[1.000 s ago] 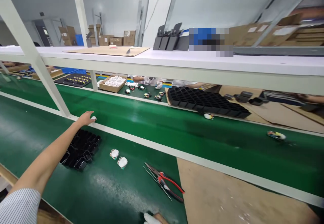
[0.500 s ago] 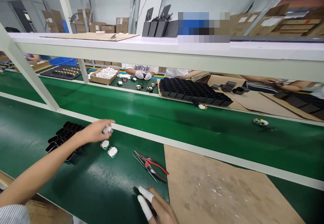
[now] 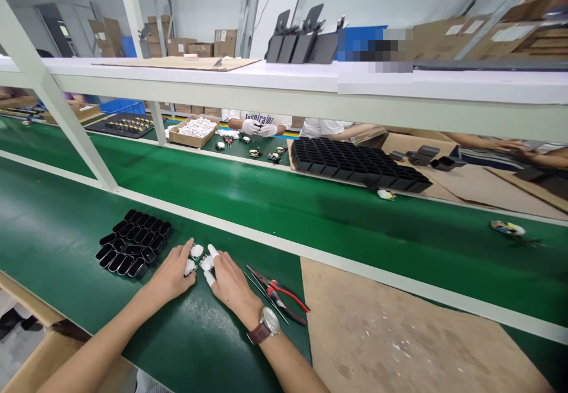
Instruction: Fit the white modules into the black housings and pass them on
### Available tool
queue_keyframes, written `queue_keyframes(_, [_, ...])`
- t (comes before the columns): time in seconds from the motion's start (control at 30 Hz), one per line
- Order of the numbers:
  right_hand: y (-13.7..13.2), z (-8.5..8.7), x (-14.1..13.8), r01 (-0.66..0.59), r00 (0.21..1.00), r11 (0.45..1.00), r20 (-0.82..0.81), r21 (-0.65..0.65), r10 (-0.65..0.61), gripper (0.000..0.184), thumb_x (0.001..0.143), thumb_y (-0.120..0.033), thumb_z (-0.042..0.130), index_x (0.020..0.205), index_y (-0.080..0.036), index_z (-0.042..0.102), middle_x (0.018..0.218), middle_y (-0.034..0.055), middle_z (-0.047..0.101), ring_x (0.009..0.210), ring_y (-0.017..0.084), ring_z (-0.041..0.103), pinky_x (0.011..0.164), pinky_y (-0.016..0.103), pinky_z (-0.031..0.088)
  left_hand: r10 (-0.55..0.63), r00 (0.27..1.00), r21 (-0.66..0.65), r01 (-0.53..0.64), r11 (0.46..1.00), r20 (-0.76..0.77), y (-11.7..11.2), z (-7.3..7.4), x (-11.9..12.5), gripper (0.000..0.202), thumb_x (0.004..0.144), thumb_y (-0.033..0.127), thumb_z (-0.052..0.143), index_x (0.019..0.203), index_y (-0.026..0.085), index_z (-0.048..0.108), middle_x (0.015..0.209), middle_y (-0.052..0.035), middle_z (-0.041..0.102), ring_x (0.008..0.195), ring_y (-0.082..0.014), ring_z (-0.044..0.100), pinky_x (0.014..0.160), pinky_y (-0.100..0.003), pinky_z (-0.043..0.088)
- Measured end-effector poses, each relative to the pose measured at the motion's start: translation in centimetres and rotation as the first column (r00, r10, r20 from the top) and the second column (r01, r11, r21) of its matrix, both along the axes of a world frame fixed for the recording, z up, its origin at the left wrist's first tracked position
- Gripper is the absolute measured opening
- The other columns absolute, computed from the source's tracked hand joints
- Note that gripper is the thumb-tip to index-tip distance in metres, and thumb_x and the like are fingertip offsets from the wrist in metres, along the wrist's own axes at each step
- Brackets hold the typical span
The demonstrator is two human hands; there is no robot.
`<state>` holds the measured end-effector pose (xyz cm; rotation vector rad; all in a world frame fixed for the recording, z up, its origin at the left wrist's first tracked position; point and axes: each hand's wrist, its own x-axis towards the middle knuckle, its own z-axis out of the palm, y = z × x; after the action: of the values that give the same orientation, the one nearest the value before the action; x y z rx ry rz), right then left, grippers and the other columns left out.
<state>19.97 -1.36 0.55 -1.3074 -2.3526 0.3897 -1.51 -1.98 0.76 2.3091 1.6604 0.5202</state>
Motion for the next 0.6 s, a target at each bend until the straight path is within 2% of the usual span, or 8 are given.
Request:
queue_keyframes(0.13, [3.1,-0.3,-1.5,-0.022,1.000,1.000,-0.002,0.021,0.022,0.044,0.095,-0.007,0.052,0.139,-0.012,0.057,0.130,0.0170,0.066,0.125,0.030,0.062,0.111,0.049,0.050,0.033,0.999,0.076,-0.034,0.997,0.014,2.4,-0.4,1.1,0.079,0.086,0.014,0.062,0.159,0.013,0.033,0.128,-0.0198,0.064,0.120,-0.0369,0.063,0.104,-0.055,0.052])
queue_keyframes(0.2, [3.9,-0.3,-1.3,-0.003,1.000,1.000,-0.013,0.025,0.003,0.048,0.093,-0.005,0.052,0.141,-0.010,0.056,0.138,0.0191,0.063,0.130,0.031,0.059,0.113,0.050,0.049,0.039,0.999,0.102,-0.042,0.994,0.024,2.8,0.2,1.3,0.076,0.089,0.016,0.064,0.158,0.014,0.034,0.133,-0.0204,0.063,0.123,-0.0372,0.062,0.104,-0.055,0.053])
queue_keyframes(0.27, [3.9,-0.1,-0.7,0.025,0.999,0.999,-0.028,0.026,-0.025,0.052,0.094,-0.007,0.052,0.146,-0.009,0.051,0.150,0.0223,0.054,0.139,0.032,0.053,0.115,0.051,0.048,0.040,0.999,0.143,-0.042,0.989,0.013,2.4,1.5,0.7,0.071,0.093,0.024,0.067,0.157,0.019,0.037,0.141,-0.0189,0.060,0.126,-0.0369,0.061,0.102,-0.053,0.055])
queue_keyframes(0.33, [3.3,0.2,0.0,0.039,0.998,0.999,-0.056,0.029,-0.038,0.053,0.097,-0.011,0.052,0.150,-0.010,0.048,0.156,0.0224,0.047,0.142,0.033,0.050,0.116,0.053,0.047,0.067,0.998,0.224,-0.063,0.973,-0.012,1.2,3.4,-0.9,0.060,0.098,0.033,0.065,0.153,0.024,0.043,0.144,-0.0156,0.058,0.128,-0.0359,0.060,0.098,-0.049,0.057])
queue_keyframes(0.37, [2.8,0.4,0.3,0.030,0.997,0.999,-0.077,0.034,-0.028,0.051,0.099,-0.013,0.050,0.150,-0.012,0.048,0.155,0.0208,0.049,0.141,0.032,0.051,0.116,0.053,0.047,0.096,0.995,0.275,-0.087,0.957,-0.022,0.5,4.4,-2.0,0.051,0.101,0.037,0.063,0.149,0.025,0.048,0.142,-0.0144,0.060,0.127,-0.0352,0.060,0.096,-0.048,0.058])
queue_keyframes(0.47, [1.6,1.0,-0.1,-0.064,0.991,0.996,-0.114,0.057,0.070,0.048,0.102,-0.015,0.048,0.150,-0.018,0.050,0.149,0.0145,0.057,0.135,0.029,0.056,0.115,0.051,0.050,0.166,0.985,0.382,-0.138,0.914,-0.041,-1.5,6.8,-5.6,0.030,0.106,0.044,0.055,0.126,0.025,0.066,0.120,-0.0121,0.066,0.114,-0.0324,0.063,0.089,-0.045,0.059])
queue_keyframes(0.53, [1.4,1.2,-1.3,-0.134,0.985,0.988,-0.095,0.078,0.142,0.046,0.102,-0.015,0.051,0.147,-0.020,0.053,0.150,0.0123,0.057,0.135,0.029,0.055,0.115,0.051,0.049,0.168,0.983,0.375,-0.127,0.918,-0.079,-2.6,7.2,-7.4,0.031,0.106,0.048,0.051,0.111,0.024,0.071,0.107,-0.0112,0.065,0.102,-0.0307,0.064,0.082,-0.044,0.059])
queue_keyframes(0.6, [1.8,1.1,-2.9,-0.167,0.984,0.981,-0.046,0.100,0.172,0.042,0.100,-0.014,0.054,0.142,-0.019,0.058,0.151,0.0134,0.056,0.135,0.030,0.055,0.116,0.051,0.049,0.161,0.978,0.335,-0.109,0.936,-0.131,-3.4,6.6,-8.3,0.038,0.106,0.052,0.048,0.104,0.023,0.072,0.101,-0.0112,0.062,0.094,-0.0300,0.062,0.077,-0.044,0.059])
